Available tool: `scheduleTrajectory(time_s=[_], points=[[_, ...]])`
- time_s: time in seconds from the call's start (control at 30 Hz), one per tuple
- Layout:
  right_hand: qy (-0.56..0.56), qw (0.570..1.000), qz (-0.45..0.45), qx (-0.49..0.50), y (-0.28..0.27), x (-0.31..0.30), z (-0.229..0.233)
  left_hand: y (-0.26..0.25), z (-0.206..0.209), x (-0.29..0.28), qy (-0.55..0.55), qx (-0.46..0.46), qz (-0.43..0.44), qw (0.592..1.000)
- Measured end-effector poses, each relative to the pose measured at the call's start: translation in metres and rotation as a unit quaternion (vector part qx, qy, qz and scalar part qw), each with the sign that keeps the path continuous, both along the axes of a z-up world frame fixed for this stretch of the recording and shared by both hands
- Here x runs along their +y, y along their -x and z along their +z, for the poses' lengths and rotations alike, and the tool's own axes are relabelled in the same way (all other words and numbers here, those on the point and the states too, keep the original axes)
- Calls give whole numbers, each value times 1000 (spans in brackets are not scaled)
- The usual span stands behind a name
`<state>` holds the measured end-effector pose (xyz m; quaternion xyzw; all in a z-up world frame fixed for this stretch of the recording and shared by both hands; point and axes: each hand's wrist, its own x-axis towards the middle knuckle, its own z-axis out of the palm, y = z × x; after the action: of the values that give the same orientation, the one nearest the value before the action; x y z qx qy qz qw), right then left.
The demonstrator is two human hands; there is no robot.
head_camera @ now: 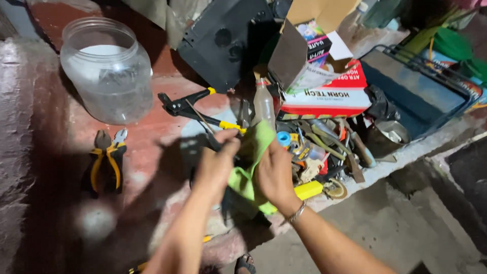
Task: The recorder is cleaning and assembling mechanical engine components, specifically a carburetor and a small housing.
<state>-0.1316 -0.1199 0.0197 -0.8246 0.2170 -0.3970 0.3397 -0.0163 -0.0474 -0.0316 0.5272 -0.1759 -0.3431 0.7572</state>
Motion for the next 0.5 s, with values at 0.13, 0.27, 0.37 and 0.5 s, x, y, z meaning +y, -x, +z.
scheduleTrajectory(time_s=[0.13, 0.27, 0.37, 0.5], points=[[-222, 975, 27, -15, -2, -40, -33, -51, 27, 38, -247, -83, 40, 965], [-340, 934, 87, -63, 10, -70, -23, -108, -12, 86, -391, -210, 72, 893], [-419, 901, 75, -83, 13, -67, 9, -134, -15, 102, -457, -384, 126, 792], [-609, 740, 174, -225, 11, -64, 31, -128, -15, 119, -530, -557, 166, 618]])
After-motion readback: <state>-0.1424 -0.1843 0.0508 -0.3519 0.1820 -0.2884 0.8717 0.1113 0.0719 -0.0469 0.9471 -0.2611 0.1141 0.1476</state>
